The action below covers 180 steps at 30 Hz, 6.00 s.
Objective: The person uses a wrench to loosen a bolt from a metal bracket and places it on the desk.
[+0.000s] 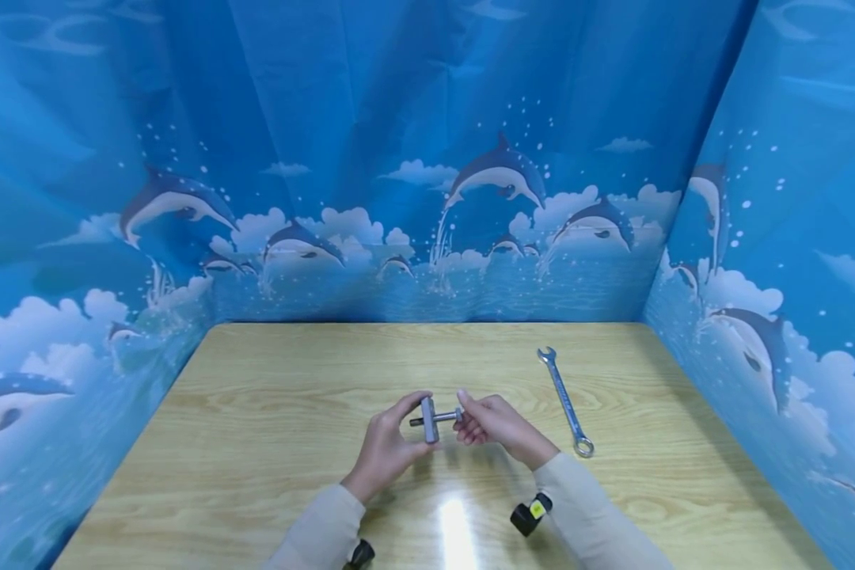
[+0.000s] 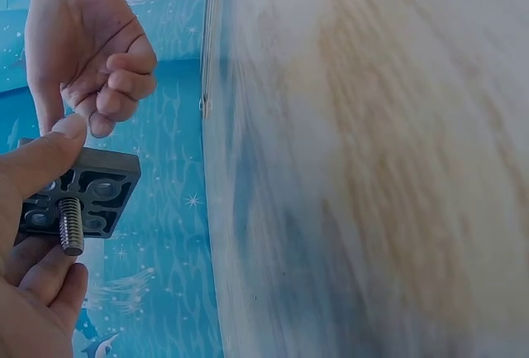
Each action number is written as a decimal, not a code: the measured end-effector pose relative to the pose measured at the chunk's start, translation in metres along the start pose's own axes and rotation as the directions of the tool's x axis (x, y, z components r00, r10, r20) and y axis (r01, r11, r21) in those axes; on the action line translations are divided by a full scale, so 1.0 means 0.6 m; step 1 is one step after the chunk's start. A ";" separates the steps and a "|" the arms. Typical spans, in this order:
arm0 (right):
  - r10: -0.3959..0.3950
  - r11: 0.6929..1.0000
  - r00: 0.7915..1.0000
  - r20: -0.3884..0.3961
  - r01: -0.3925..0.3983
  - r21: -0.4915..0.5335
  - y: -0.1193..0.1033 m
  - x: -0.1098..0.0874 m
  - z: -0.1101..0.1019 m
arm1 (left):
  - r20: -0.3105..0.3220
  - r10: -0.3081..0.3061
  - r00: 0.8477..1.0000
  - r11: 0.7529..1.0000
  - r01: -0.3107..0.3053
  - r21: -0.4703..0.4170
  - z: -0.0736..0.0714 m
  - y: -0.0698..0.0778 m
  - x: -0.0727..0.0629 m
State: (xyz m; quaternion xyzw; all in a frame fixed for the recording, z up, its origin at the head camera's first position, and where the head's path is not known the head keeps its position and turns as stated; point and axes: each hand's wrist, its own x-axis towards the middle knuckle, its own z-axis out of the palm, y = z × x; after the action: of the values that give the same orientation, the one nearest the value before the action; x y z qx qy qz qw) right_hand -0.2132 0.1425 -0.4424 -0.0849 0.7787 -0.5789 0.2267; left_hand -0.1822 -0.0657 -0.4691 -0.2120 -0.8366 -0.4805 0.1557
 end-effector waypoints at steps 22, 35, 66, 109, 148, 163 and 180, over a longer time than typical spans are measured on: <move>-0.158 0.985 0.983 -0.097 0.149 -0.090 -0.007 -0.006 -0.004 | 0.009 0.010 1.000 1.000 -0.010 0.004 -0.002 0.003 0.003; -0.191 0.977 0.980 -0.054 0.185 -0.110 -0.006 -0.006 -0.009 | 0.013 -0.025 1.000 1.000 0.025 0.001 -0.002 0.003 0.004; -0.131 0.989 0.984 -0.123 0.121 -0.086 -0.006 -0.004 -0.004 | 0.005 -0.004 1.000 1.000 0.004 0.010 -0.002 0.003 0.001; -0.084 0.996 0.995 -0.061 0.082 -0.036 -0.002 -0.006 -0.012 | 0.023 -0.008 1.000 0.999 0.008 0.040 -0.002 0.006 0.002; -0.040 0.999 0.999 0.014 0.040 0.019 -0.001 -0.006 -0.006 | 0.005 0.005 1.000 1.000 -0.005 0.023 0.000 0.004 0.001; -0.078 0.996 0.989 -0.125 0.082 0.030 -0.003 -0.009 -0.005 | 0.016 -0.032 0.999 0.999 0.031 0.021 -0.005 0.008 0.001; -0.040 0.997 0.999 0.012 0.039 0.073 -0.006 -0.003 -0.014 | -0.007 0.008 1.000 1.000 -0.008 0.018 0.000 0.001 -0.002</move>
State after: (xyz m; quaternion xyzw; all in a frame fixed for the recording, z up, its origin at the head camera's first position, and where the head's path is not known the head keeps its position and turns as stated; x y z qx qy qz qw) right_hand -0.2160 0.1497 -0.4367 -0.0962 0.7538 -0.6105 0.2234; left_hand -0.1811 -0.0658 -0.4690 -0.2122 -0.8395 -0.4730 0.1626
